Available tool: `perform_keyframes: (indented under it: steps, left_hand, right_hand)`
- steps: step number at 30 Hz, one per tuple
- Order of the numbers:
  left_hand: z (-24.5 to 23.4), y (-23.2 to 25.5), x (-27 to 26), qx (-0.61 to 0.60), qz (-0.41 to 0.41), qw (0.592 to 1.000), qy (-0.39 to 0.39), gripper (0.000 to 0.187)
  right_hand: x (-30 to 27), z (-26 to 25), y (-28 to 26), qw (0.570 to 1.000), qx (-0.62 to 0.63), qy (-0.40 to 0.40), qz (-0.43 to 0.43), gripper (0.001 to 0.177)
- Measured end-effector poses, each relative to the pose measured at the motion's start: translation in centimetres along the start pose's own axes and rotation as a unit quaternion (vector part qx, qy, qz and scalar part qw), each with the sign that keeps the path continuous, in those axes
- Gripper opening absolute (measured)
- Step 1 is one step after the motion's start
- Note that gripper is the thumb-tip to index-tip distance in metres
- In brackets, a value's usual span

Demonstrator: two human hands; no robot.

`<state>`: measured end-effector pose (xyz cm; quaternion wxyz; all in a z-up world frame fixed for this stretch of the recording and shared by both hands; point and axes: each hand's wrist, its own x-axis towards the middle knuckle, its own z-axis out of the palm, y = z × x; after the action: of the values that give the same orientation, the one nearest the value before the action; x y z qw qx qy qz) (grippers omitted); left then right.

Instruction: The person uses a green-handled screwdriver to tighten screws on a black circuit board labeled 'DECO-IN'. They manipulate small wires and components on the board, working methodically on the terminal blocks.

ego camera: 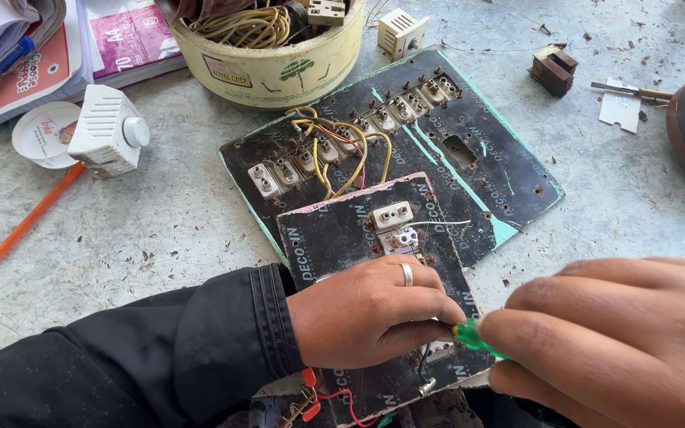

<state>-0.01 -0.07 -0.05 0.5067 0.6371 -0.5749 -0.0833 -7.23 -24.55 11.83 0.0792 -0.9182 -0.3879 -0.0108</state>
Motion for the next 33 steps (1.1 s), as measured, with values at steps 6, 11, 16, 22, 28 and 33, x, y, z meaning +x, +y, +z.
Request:
perform_keyframes:
  steps: [6, 11, 16, 22, 28, 33]
  left_hand:
    - [0.1, -0.2, -0.2, 0.016, 0.014, 1.0, 0.0, 0.027]
    - [0.2, -0.3, -0.2, 0.027, 0.019, 0.999, 0.011, 0.025]
    - [0.1, -0.3, -0.1, 0.011, 0.011, 1.0, -0.001, 0.022]
    - [-0.1, -0.2, 0.1, 0.003, 0.011, 1.0, -0.015, 0.021]
    - [-0.3, 0.1, 0.2, 0.007, 0.003, 1.0, -0.021, 0.021]
    - [-0.2, -0.1, 0.2, -0.004, 0.0, 1.0, -0.02, 0.018]
  right_hand:
    - [-1.8, 1.4, 0.5, 0.997, -0.04, 0.039, 0.062, 0.037]
    - [-2.2, 2.0, -0.3, 0.993, -0.061, 0.083, 0.059, 0.036]
    - [-2.7, 2.0, -0.4, 0.997, -0.057, 0.033, 0.028, 0.036]
    - [-3.2, 2.6, 0.5, 0.993, -0.092, -0.012, 0.066, 0.037]
    - [-2.7, 2.3, -0.5, 0.994, -0.087, -0.013, 0.057, 0.036]
    - [-2.2, 2.1, -0.1, 0.995, -0.078, -0.048, 0.034, 0.038]
